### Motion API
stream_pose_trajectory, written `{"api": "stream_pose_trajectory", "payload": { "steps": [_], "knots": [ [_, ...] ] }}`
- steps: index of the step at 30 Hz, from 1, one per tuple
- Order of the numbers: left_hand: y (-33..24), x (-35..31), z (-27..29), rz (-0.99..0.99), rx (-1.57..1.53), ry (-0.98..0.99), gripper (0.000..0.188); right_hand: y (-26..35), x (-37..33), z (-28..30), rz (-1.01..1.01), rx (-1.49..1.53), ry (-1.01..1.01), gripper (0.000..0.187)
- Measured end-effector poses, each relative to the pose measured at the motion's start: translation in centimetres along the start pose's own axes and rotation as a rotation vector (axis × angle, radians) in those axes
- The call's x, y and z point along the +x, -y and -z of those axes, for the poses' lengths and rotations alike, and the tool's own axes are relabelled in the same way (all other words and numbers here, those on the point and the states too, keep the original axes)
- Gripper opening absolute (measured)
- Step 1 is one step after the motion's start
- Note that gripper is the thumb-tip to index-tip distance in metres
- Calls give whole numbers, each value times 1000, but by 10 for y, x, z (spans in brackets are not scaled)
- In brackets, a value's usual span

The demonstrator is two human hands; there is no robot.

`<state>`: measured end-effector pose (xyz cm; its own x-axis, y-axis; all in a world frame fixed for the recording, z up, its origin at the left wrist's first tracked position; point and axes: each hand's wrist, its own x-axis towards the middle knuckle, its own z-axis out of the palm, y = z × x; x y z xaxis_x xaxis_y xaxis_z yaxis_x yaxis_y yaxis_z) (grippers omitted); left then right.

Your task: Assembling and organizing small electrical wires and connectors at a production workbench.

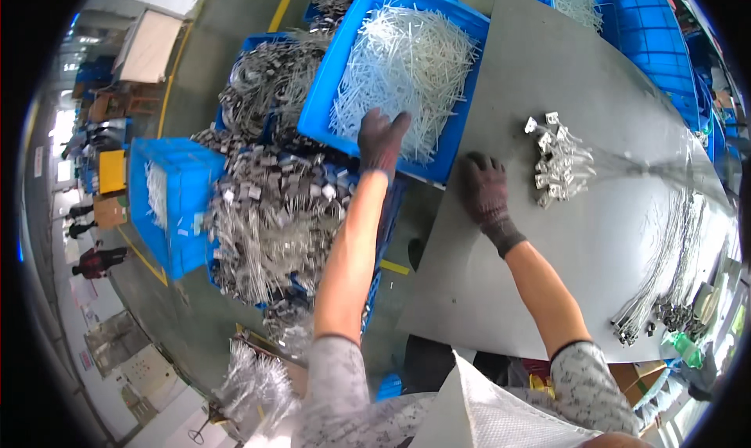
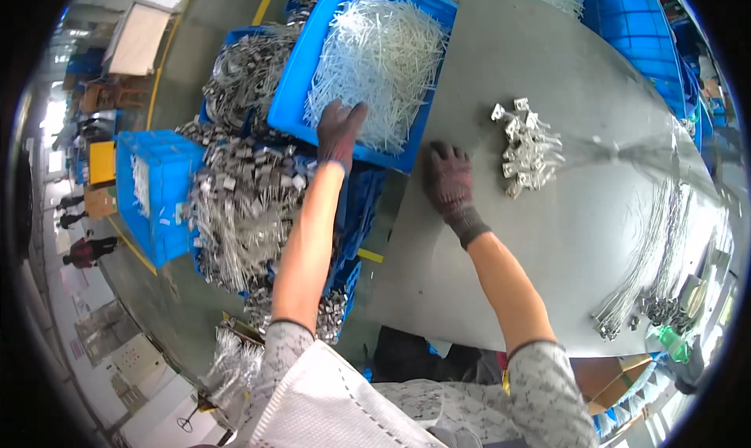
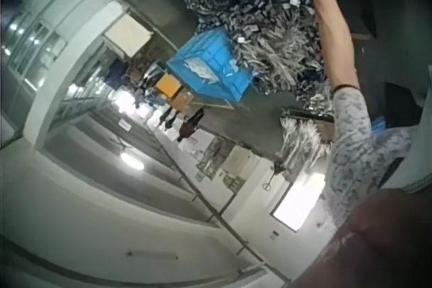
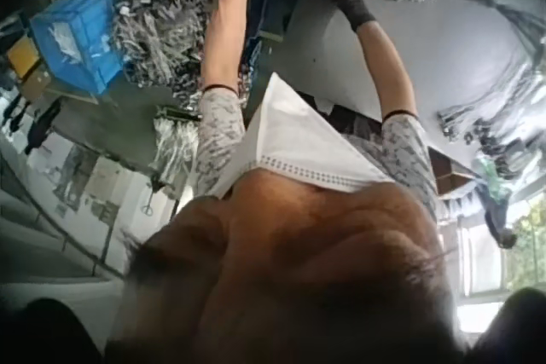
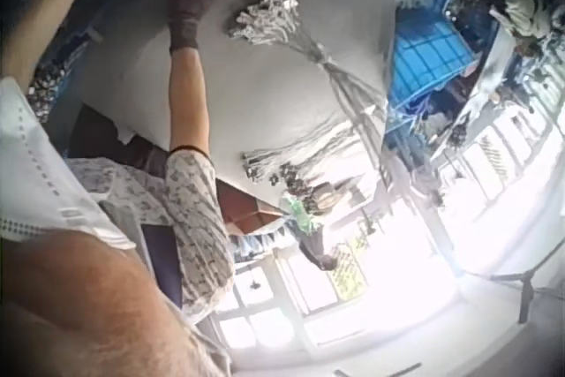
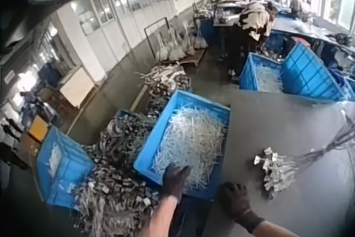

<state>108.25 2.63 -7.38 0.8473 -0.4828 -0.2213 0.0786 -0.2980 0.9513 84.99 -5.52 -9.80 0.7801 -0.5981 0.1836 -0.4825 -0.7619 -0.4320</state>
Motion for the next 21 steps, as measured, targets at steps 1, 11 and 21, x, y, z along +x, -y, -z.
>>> {"api": "stream_pose_trajectory", "payload": {
  "steps": [1, 11, 21],
  "knots": [
    [3, 52, -16, 54, 309, 3, 108, 0, 3, -1, -18, -12, 3, 32],
    [56, 251, -151, 378, 871, 20, 156, -2, 24, 11, -75, 29, 49, 33],
    [101, 285, -138, 185, 859, 2, 65, -7, 27, 13, -119, 115, 84, 36]
  ]
}}
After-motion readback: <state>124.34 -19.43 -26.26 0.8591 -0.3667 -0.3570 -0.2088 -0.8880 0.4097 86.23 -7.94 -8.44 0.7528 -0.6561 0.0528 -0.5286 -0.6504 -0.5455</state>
